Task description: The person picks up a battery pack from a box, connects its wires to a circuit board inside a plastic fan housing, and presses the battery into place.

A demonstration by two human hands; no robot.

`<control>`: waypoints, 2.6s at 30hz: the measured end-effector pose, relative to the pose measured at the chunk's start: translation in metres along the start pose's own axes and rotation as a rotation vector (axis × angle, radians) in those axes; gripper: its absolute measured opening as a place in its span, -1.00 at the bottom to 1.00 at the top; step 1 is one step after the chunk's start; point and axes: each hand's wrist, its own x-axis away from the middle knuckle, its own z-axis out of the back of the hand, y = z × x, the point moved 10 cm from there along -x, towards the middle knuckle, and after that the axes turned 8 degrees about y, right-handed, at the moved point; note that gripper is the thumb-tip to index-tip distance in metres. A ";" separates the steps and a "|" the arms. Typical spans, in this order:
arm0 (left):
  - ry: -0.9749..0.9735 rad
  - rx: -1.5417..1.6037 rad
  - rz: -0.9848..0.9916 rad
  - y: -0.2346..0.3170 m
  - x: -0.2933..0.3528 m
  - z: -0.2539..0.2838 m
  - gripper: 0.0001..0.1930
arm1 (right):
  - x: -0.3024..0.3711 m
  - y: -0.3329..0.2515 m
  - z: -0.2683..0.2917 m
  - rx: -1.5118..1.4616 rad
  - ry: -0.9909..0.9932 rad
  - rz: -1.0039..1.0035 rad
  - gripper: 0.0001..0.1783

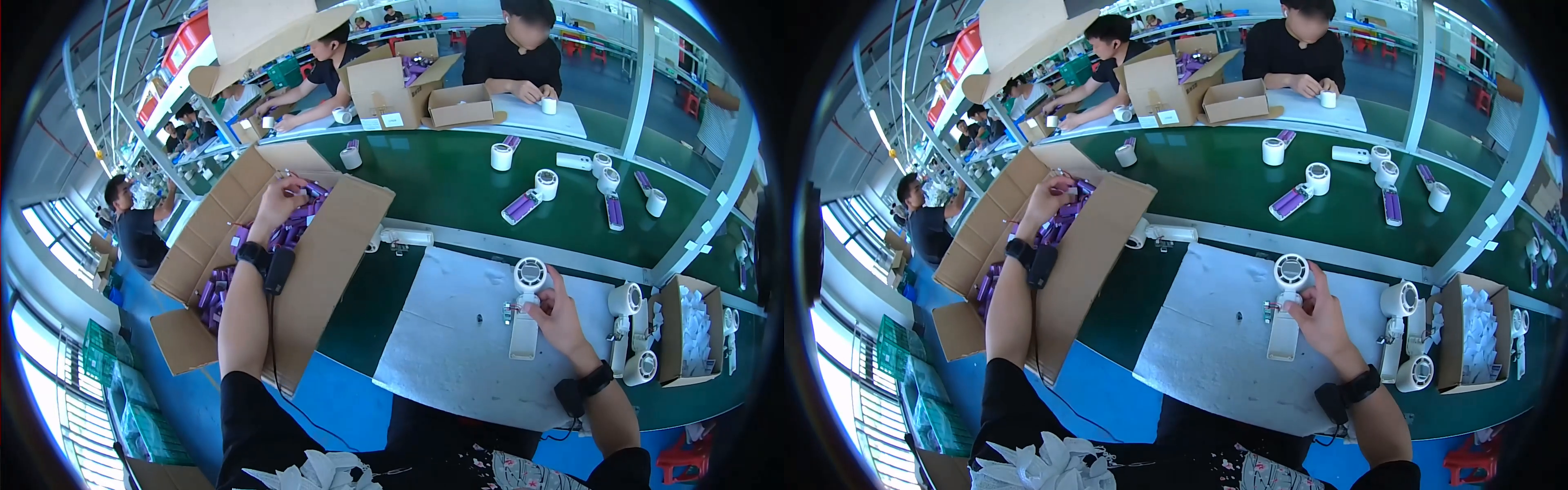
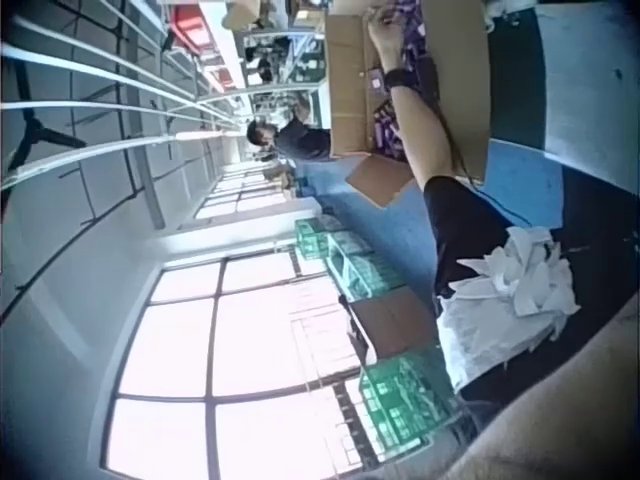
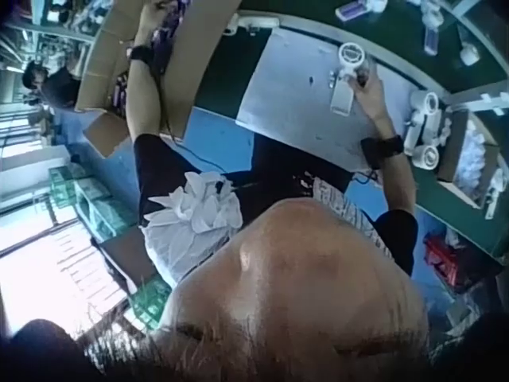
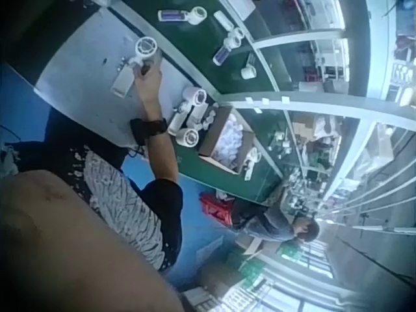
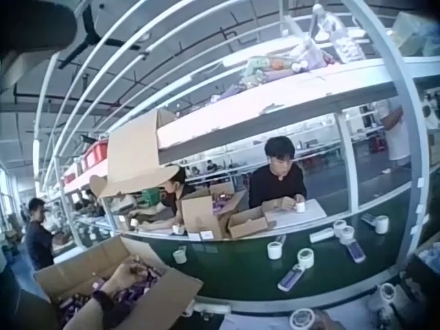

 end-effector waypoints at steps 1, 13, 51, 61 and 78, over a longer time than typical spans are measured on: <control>0.051 -0.100 -0.105 -0.001 0.000 0.003 -0.48 | 0.001 0.002 -0.001 0.003 -0.010 -0.017 -0.11; -0.226 -0.925 0.347 -0.031 0.013 -0.017 0.21 | -0.001 0.015 0.000 -0.019 0.004 -0.036 -0.11; -0.146 -0.705 0.318 -0.024 0.002 -0.026 0.10 | -0.009 0.018 -0.008 -0.030 -0.018 -0.082 -0.15; 0.004 -0.761 0.384 -0.023 -0.001 -0.024 0.01 | -0.009 0.018 -0.009 0.003 -0.021 -0.062 -0.15; -0.013 -0.638 0.256 -0.041 -0.003 -0.022 -0.06 | -0.010 0.013 -0.011 0.002 -0.013 -0.057 -0.15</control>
